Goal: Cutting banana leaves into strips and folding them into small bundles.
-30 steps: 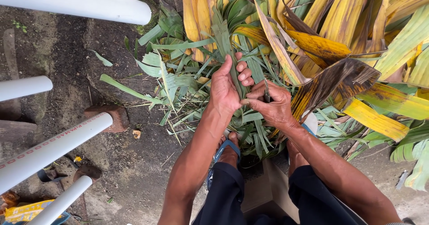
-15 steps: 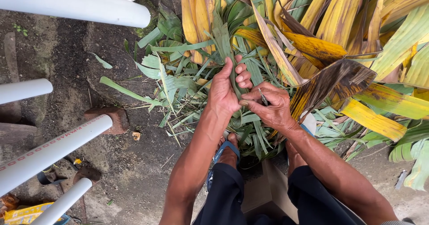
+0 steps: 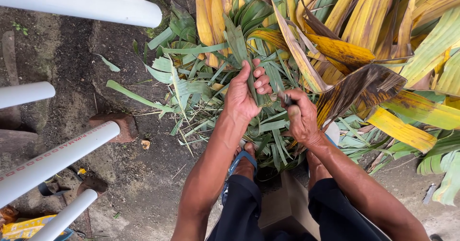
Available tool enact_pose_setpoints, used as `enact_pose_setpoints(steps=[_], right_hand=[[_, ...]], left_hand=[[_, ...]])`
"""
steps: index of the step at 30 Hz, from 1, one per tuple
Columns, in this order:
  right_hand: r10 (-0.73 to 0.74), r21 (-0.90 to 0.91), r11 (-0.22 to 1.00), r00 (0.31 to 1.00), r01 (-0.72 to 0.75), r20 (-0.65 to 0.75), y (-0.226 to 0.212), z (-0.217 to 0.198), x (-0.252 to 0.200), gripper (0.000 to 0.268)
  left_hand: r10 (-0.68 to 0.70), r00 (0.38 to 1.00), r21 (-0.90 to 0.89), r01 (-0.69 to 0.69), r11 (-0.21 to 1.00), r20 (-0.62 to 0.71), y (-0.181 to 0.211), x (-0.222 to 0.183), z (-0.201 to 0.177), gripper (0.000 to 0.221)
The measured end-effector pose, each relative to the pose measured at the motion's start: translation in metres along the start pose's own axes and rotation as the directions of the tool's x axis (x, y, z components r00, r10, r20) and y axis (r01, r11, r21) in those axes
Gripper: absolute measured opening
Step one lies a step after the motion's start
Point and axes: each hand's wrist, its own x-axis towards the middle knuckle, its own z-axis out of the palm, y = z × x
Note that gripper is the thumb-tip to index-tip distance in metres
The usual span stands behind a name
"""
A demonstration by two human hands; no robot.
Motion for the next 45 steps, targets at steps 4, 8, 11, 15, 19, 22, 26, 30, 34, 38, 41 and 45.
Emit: enact_pose_setpoints(steps=[4, 8, 11, 15, 19, 22, 26, 30, 34, 38, 41, 45], right_hand=[[-0.328, -0.305, 0.897, 0.945, 0.319, 0.023, 0.035, 0.002, -0.016, 0.032], [-0.389, -0.488, 0.783, 0.916, 0.385, 0.099, -0.009, 0.009, 0.008, 0.022], [-0.471, -0.491, 0.746, 0.878, 0.449, 0.088, -0.007, 0.005, 0.004, 0.026], [-0.215, -0.455, 0.861, 0.974, 0.226, 0.077, -0.001, 0.003, 0.000, 0.019], [0.025, -0.212, 0.977, 0.998, -0.038, -0.063, -0.029, 0.008, 0.006, 0.059], [0.076, -0.234, 0.968, 0.993, -0.095, -0.090, -0.053, 0.017, 0.017, 0.059], [0.147, -0.248, 0.954, 0.983, -0.171, -0.113, -0.042, 0.022, 0.013, 0.027], [0.224, -0.220, 0.943, 0.965, -0.250, -0.138, -0.032, 0.022, 0.009, 0.013], [0.387, -0.069, 0.913, 0.907, -0.402, -0.163, -0.023, 0.024, 0.011, 0.006], [0.396, -0.049, 0.913, 0.908, -0.405, -0.137, -0.012, 0.021, 0.008, 0.005], [0.317, -0.098, 0.938, 0.937, -0.332, -0.144, -0.025, 0.027, 0.005, 0.011], [0.174, -0.219, 0.957, 0.980, -0.191, -0.096, -0.025, 0.021, 0.002, 0.021]], left_hand=[[0.034, 0.999, -0.011, -0.034, 0.999, 0.008, 0.001, 0.002, -0.001, 0.033], [0.045, 0.999, -0.008, -0.045, 0.999, 0.007, -0.002, 0.001, 0.000, 0.033], [0.050, 0.998, -0.006, -0.050, 0.999, 0.023, -0.002, 0.004, -0.002, 0.033], [0.117, 0.992, 0.024, -0.116, 0.993, -0.057, -0.001, 0.007, 0.003, 0.031], [0.217, 0.968, 0.099, -0.205, 0.974, -0.128, -0.008, 0.000, 0.014, 0.030], [0.290, 0.940, 0.181, -0.259, 0.949, -0.177, -0.017, -0.004, 0.026, 0.030], [0.412, 0.884, 0.281, -0.347, 0.895, -0.221, -0.020, -0.011, 0.041, 0.030], [0.431, 0.877, 0.308, -0.359, 0.881, -0.211, -0.023, -0.007, 0.035, 0.028], [0.416, 0.884, 0.304, -0.344, 0.888, -0.214, -0.021, -0.006, 0.028, 0.028], [0.386, 0.903, 0.284, -0.326, 0.902, -0.190, -0.016, -0.006, 0.022, 0.026], [0.336, 0.928, 0.242, -0.293, 0.925, -0.163, -0.012, -0.007, 0.017, 0.027], [0.284, 0.946, 0.172, -0.257, 0.951, -0.158, -0.008, 0.000, 0.004, 0.026]])
